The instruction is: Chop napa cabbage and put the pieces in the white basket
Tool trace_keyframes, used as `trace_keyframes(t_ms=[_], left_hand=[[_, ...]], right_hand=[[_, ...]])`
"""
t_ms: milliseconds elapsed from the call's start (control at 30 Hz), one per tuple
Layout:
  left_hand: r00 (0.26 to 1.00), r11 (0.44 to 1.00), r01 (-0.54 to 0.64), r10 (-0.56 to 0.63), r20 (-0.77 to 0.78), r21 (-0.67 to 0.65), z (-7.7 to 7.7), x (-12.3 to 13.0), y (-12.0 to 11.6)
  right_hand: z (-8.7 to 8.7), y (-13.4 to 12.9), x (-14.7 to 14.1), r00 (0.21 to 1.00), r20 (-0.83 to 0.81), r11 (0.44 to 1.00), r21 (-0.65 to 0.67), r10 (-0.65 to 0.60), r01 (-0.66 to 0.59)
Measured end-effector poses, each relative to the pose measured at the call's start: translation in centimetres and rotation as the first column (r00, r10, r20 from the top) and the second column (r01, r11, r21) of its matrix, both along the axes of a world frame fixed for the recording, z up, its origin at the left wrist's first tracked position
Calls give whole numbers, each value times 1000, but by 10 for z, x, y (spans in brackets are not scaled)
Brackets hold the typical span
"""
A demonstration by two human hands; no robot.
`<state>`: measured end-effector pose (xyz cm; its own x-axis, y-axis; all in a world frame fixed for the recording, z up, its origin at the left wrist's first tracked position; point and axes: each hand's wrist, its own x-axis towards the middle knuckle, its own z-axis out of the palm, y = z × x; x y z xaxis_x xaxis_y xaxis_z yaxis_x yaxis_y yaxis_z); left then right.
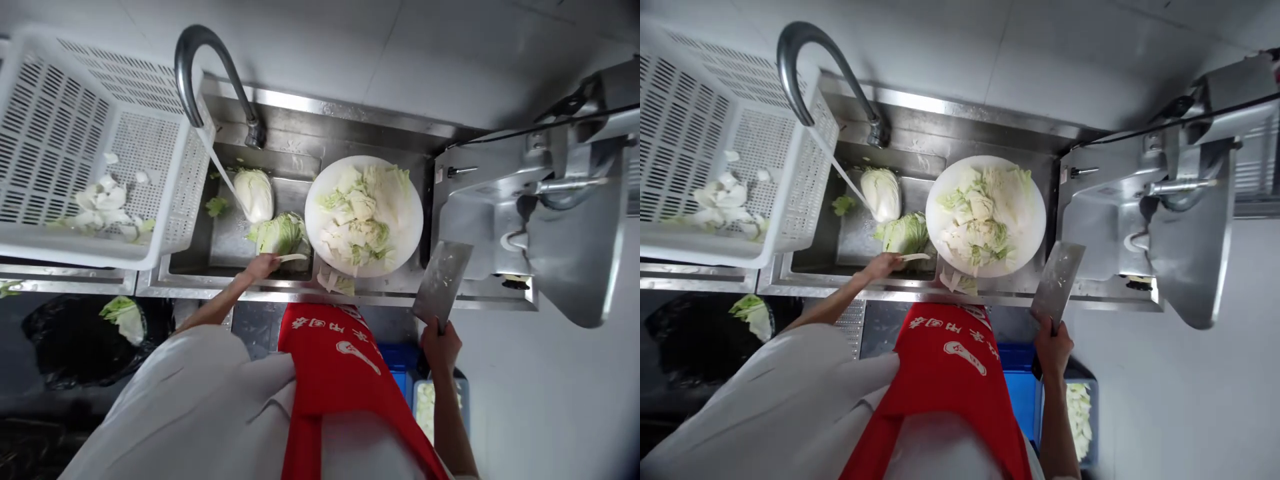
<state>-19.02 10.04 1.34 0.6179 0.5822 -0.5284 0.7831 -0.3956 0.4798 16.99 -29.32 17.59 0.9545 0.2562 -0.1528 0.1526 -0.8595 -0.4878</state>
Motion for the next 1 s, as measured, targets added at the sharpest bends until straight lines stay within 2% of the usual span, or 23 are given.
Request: trace_keyframes(t_ms=[67, 133, 200, 267, 367, 500, 600, 800, 1000], left_hand=[[983, 998, 27, -17, 182, -56, 15, 6, -17], [947, 994, 98, -81, 312, -38, 21, 38, -48], [948, 986, 153, -166, 272, 68, 19, 83, -85], [960, 983, 135, -161, 231, 124, 16, 127, -120], [986, 975, 79, -107, 129, 205, 15, 163, -155], [982, 960, 188, -178, -66, 209, 17, 166, -175], [962, 942, 263, -239, -134, 210, 17, 161, -180], [948, 919, 316, -315, -40, 236, 17, 152, -188], [960, 934, 266, -279, 21, 239, 10, 149, -182]], right_hand=[[-5, 8, 6, 1000, -3, 1000, 22, 15, -15], [-10, 18, 12, 999, -26, 998, 46, 31, -30], [-15, 25, 17, 997, -55, 995, 78, 58, -54], [-21, 30, 23, 993, -63, 990, 110, 98, -91], [-27, 32, 31, 988, -46, 979, 146, 150, -142], [-32, 30, 37, 983, -100, 976, 171, 153, -134], [-33, 31, 40, 979, -126, 972, 192, 159, -133], [-32, 38, 48, 976, -97, 959, 227, 195, -169], [-24, 56, 51, 969, -82, 948, 241, 235, -210]])
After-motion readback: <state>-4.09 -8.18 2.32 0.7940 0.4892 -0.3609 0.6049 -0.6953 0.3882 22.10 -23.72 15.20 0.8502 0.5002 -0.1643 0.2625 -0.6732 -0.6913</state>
